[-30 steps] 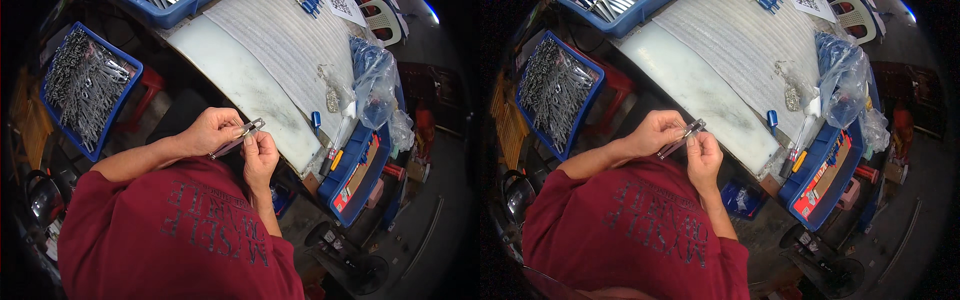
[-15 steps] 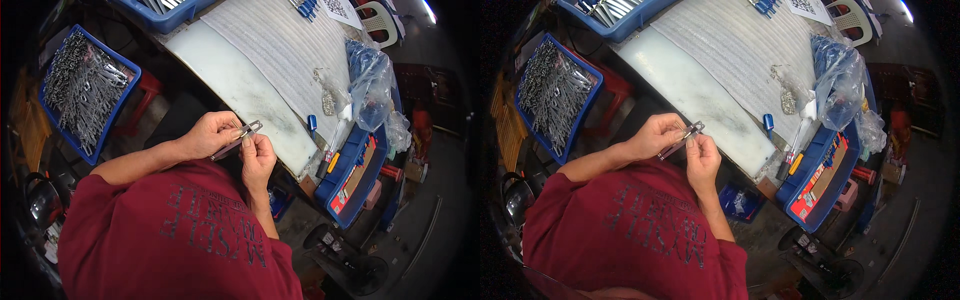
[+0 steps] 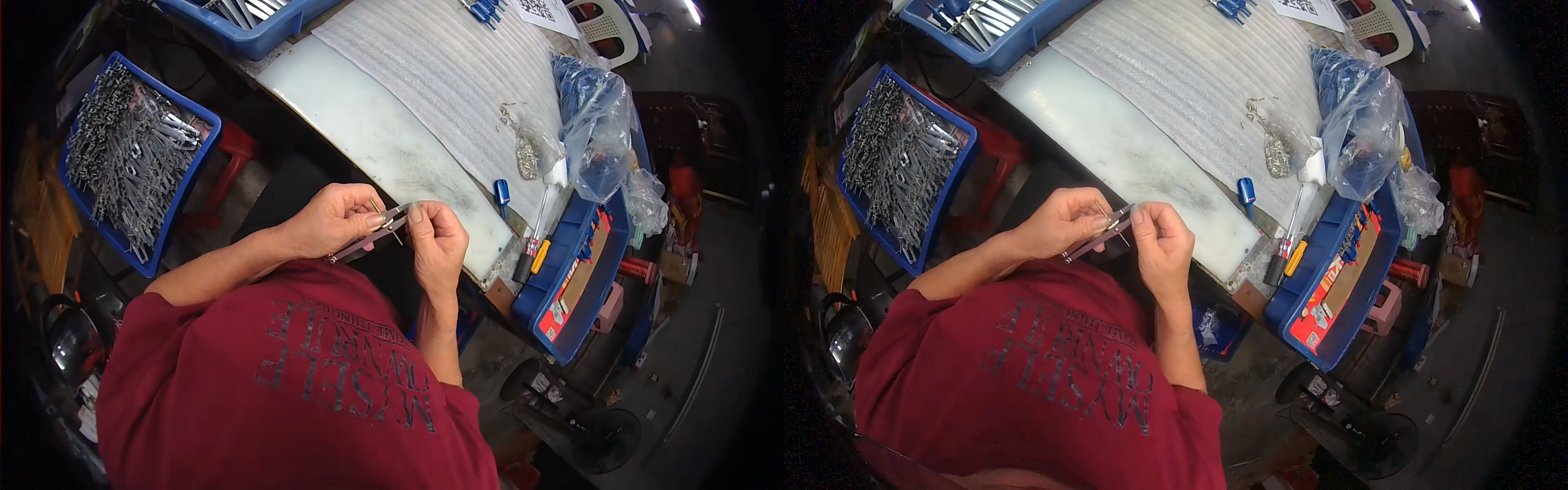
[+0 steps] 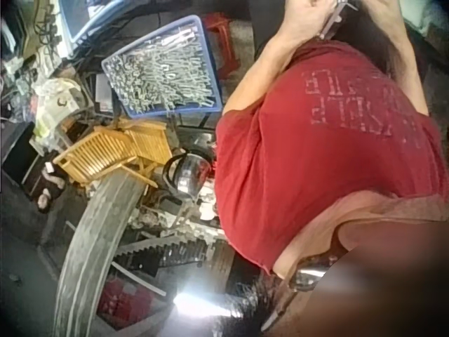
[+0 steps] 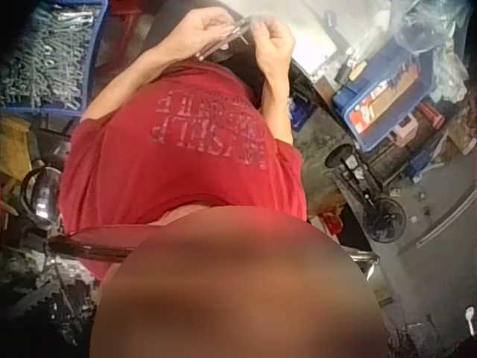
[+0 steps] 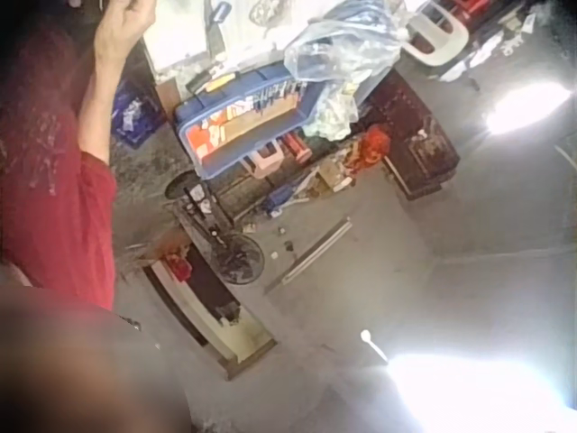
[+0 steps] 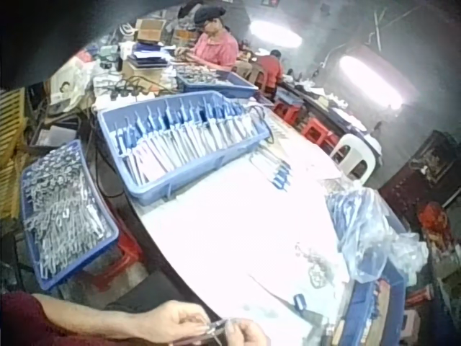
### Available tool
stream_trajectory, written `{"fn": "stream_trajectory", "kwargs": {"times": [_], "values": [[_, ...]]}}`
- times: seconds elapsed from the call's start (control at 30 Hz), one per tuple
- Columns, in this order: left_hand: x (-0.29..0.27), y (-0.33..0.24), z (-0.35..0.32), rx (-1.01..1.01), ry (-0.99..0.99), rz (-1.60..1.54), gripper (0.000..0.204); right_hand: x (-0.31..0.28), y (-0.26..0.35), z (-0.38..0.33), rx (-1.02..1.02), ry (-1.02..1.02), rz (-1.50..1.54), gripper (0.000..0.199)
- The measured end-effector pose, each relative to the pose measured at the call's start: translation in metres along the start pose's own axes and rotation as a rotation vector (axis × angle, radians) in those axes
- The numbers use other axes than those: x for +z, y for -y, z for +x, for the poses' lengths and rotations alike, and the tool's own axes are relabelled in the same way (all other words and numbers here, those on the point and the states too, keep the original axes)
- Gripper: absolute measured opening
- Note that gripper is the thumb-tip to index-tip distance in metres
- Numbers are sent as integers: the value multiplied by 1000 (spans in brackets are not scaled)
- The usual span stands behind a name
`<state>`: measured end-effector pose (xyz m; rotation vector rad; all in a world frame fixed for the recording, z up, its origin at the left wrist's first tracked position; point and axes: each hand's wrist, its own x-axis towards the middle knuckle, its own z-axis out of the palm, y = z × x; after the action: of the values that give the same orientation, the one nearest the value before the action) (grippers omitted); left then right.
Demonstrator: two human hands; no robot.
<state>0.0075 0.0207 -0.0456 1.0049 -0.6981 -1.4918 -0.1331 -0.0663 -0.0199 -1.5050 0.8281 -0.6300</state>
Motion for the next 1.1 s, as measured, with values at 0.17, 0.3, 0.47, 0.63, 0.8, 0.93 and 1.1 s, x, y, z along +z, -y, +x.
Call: {"fn": "stream_trajectory", "kwargs": {"times": [0.17,0.3,0.47,0.63,0.8,0.93,1.1], "values": [[-3,-6,2,-10,53,5,13,-2,4,4,74,38,119,14],[-1,-13,4,-40,74,-4,14,-3,0,5,45,-15,111,14],[1,-18,7,-82,55,-13,15,-2,-1,8,76,-86,228,12],[1,-13,10,-74,69,-60,15,-1,0,8,75,-94,249,10],[3,-16,9,-97,68,-73,16,-2,-1,8,87,-131,273,8],[2,-17,9,-130,104,-138,19,-6,-2,8,95,-123,297,8],[0,-13,10,-203,129,-249,23,-7,-1,8,84,-110,335,9]]}}
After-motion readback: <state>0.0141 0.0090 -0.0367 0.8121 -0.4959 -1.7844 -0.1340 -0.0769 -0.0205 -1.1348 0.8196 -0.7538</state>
